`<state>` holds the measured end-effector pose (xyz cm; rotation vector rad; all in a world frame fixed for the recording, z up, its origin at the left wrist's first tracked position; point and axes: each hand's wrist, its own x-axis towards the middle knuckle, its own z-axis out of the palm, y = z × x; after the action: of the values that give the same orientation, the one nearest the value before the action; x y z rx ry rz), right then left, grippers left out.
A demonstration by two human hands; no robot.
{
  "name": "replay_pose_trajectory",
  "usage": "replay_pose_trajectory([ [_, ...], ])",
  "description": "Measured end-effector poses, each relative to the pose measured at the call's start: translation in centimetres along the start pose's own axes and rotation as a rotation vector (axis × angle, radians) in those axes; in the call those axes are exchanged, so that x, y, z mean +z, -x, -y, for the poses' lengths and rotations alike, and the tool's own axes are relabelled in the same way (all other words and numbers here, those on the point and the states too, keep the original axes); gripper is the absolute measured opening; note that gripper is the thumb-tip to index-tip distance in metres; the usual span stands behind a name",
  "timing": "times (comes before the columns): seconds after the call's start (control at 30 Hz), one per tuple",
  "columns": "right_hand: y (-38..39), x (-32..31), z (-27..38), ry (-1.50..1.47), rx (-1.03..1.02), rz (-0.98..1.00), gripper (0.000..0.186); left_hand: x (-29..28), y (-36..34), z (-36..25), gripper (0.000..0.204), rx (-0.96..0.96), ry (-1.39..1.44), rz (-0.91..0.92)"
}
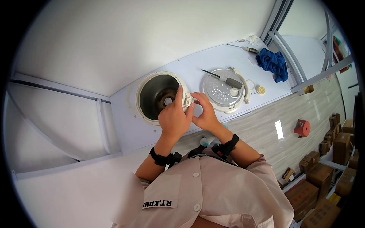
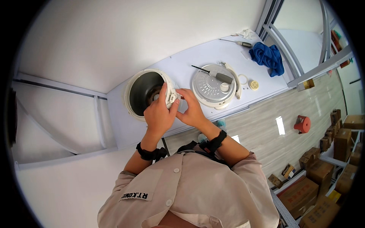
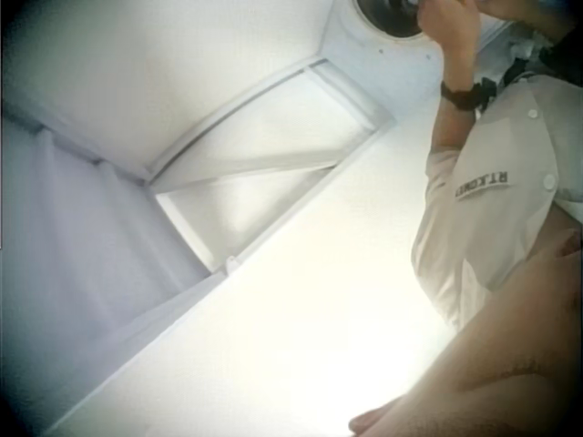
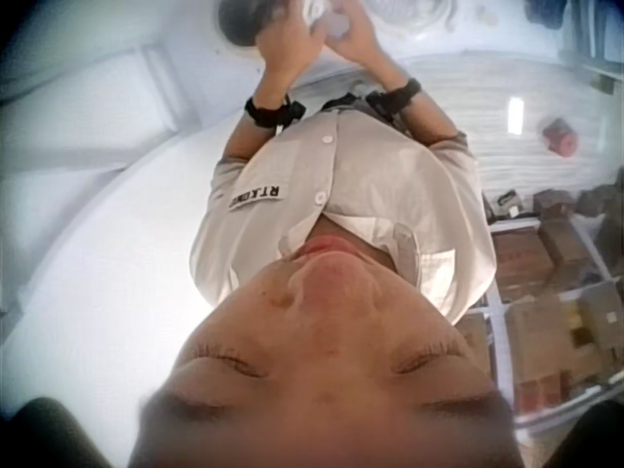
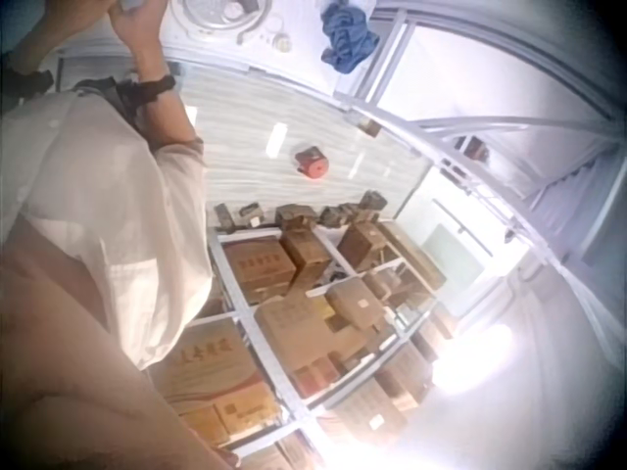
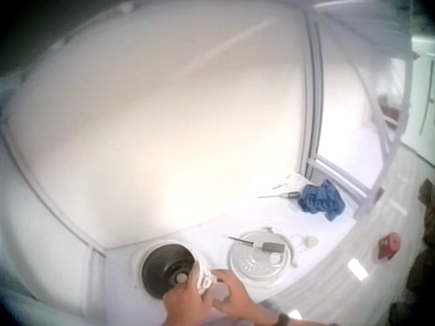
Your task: The person disassembles a white rice cooker, removes the inner pot, and uses a screwdriver to unscrew and remove the lid. They continue to manipulate the lid and internal components with the screwdriver throughout the clip.
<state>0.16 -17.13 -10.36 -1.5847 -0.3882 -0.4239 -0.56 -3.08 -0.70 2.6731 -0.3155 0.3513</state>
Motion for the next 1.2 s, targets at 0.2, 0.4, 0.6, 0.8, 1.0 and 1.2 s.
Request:
replay_pose_trajectory([
  [0.2, -0.1, -0.2, 0.4, 0.024, 0.054, 0.027, 0.073, -0.3, -0.1, -0.1, 0.071, -0.013, -0.013, 0.031],
  [0.4, -0.4, -0.6, 1.2, 0.065, 0.106, 0.055, 0.075, 0.0, 0.0, -0.1, 0.069, -0.087, -0.021, 0.044],
  [0.6, -0.6, -1.1, 1.6, 0.082, 0.081, 0.085, 0.073, -0.2, -0.2, -0.2, 0.049, -0.074, -0.038, 0.069],
  [0.8, -0.4, -0.8, 1.2, 0.115, 0.081, 0.064, 0.071, 0.3, -0.1, -0.3, 0.040, -0.078, -0.097, 0.036],
  [1.0, -0.5, -0.9, 0.4, 0.104, 0.061, 0.063, 0.070, 0.6, 0.0, -0.1, 0.038, -0.043, -0.106, -0.002],
  [1.2, -0.7, -1.4, 1.5, 0.148, 0.081, 0.095, 0.070, 0.5, -0.1, -0.1, 0.039, -0.047, -0.118, 0.013],
])
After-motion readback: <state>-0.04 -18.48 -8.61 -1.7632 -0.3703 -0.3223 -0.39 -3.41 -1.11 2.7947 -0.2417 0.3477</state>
